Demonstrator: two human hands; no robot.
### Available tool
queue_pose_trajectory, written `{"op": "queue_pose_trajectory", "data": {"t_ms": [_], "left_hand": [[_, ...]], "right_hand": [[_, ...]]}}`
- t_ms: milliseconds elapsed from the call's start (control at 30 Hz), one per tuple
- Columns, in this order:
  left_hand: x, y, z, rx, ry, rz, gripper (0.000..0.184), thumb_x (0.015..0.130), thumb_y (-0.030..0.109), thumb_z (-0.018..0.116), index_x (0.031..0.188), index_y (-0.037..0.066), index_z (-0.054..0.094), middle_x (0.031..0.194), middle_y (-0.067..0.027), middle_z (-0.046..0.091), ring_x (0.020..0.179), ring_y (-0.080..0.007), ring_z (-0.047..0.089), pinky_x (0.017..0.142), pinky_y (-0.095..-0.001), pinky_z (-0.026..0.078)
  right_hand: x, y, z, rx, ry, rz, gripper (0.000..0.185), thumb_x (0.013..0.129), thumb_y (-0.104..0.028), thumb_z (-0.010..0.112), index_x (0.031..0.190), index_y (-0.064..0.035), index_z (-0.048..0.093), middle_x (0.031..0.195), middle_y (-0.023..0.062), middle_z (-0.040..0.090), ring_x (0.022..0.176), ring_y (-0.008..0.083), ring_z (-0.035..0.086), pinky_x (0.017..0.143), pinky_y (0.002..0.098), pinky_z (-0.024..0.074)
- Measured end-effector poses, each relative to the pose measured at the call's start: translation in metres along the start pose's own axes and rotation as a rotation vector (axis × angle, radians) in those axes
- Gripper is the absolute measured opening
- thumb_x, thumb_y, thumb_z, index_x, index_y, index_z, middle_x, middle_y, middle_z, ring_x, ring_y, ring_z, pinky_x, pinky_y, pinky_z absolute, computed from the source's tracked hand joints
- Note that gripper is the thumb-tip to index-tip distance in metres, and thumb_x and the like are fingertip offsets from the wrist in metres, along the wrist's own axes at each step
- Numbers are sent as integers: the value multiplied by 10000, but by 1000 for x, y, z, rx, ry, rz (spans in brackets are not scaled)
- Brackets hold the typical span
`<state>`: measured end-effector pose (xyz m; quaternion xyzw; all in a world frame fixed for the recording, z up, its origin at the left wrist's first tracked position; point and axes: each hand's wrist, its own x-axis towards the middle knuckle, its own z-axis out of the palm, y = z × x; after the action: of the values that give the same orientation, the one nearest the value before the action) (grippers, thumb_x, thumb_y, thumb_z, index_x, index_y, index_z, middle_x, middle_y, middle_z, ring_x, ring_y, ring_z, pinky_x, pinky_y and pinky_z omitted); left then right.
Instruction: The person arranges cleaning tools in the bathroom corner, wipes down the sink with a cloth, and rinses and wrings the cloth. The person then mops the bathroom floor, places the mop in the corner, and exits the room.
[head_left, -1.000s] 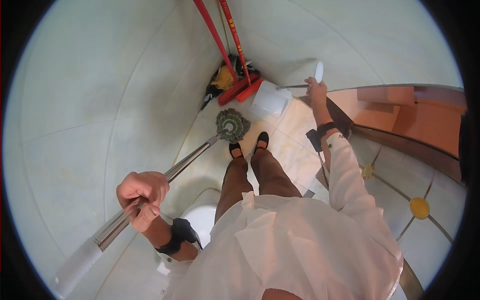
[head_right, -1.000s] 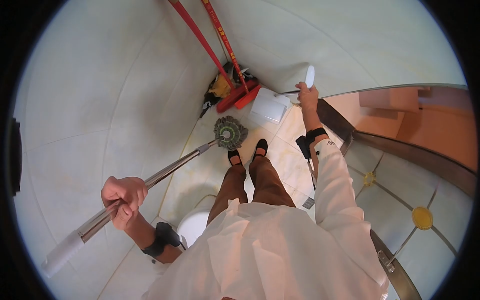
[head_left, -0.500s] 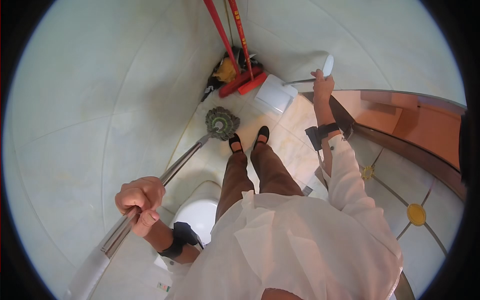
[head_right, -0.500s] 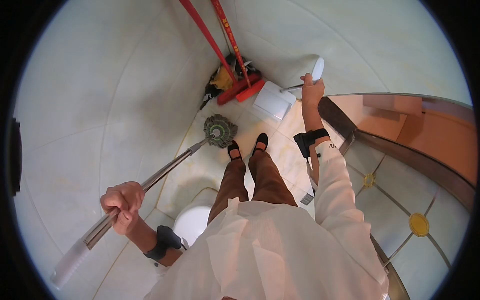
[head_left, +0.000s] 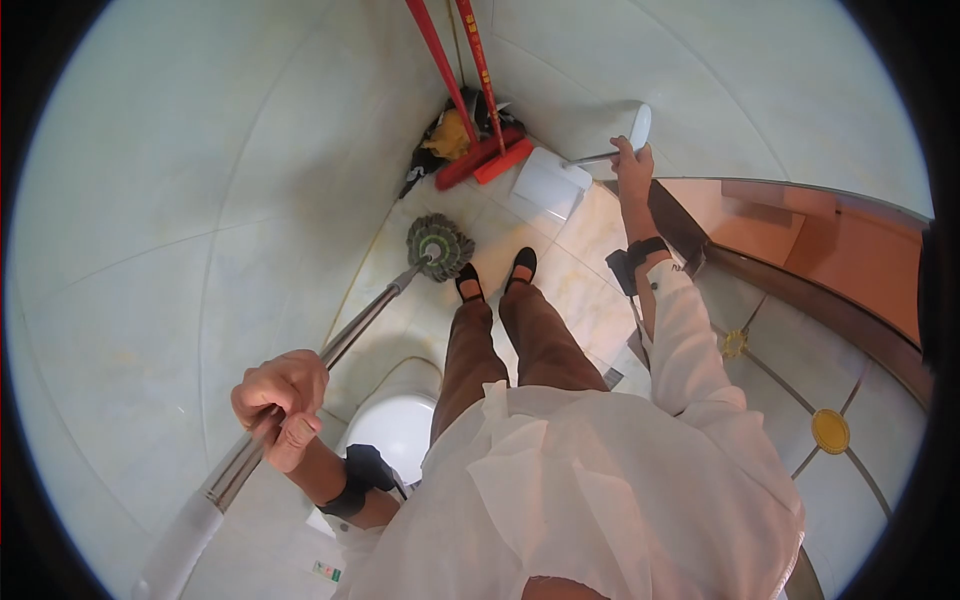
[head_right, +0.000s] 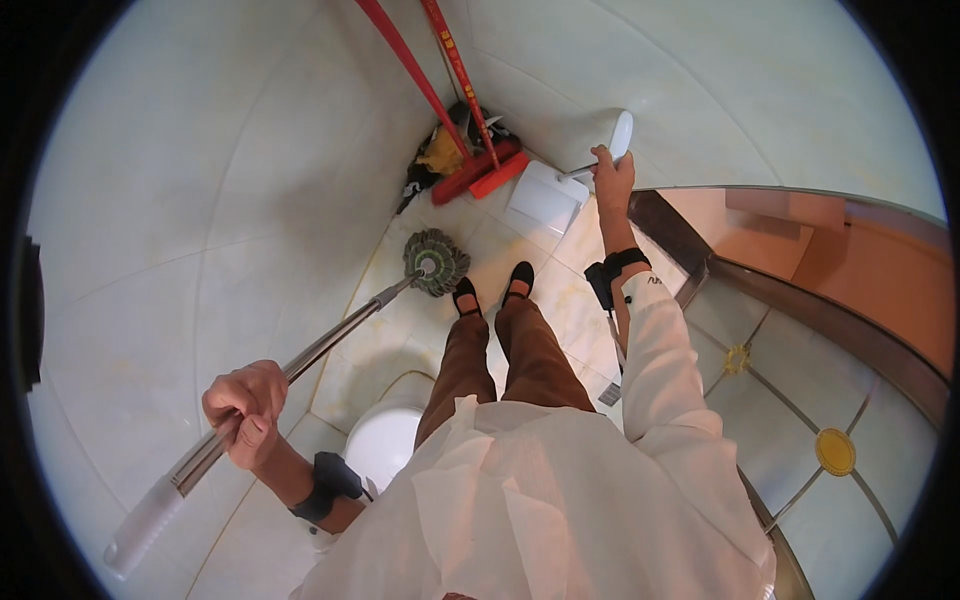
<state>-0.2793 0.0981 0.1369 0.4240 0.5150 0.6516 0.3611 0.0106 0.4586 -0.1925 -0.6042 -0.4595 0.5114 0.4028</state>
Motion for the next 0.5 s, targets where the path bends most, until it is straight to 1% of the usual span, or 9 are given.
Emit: {"op": "queue_pose_trajectory", "data": {"t_ms": [100,200,300,400,433,500], "left_hand": [[-3,0,-1,-3,3,6,365,786,130,768,690,76,420,526,9,422,420,-123,351,463,-298,290],[-3,0,-6,15,-3,-11,358,786,116,756,675,75,418,527,12,420,423,-123,348,460,-296,283],[-4,7,-5,42,38,-25,359,767,109,759,663,72,417,523,12,416,415,-125,348,450,-295,275],[-12,9,-17,55,36,7,374,746,125,778,653,72,420,513,13,409,405,-129,348,437,-296,265],[-14,12,-18,41,37,11,373,740,127,782,653,72,423,509,13,409,402,-132,349,434,-296,262],[-16,17,-24,12,41,16,372,728,129,789,655,72,429,503,11,408,397,-136,350,427,-298,256]], "right_hand": [[7,2,-4,-119,-28,-62,271,894,-241,630,942,16,562,808,85,690,560,108,533,517,262,441],[10,-4,-2,-264,-59,-95,276,903,-258,629,921,12,573,790,78,691,576,114,538,535,276,442],[-21,-44,15,-169,-187,-73,270,902,-265,635,885,0,581,785,85,689,597,128,553,561,297,449],[-37,-46,33,-299,-389,-140,292,886,-272,649,900,10,576,770,122,674,601,176,557,584,340,460],[-41,-48,39,-509,-437,-222,329,872,-283,650,950,23,558,771,171,663,636,265,611,627,387,485],[-62,-51,57,-446,-491,-284,346,868,-287,642,970,30,549,779,206,656,694,328,637,659,410,494]]}}
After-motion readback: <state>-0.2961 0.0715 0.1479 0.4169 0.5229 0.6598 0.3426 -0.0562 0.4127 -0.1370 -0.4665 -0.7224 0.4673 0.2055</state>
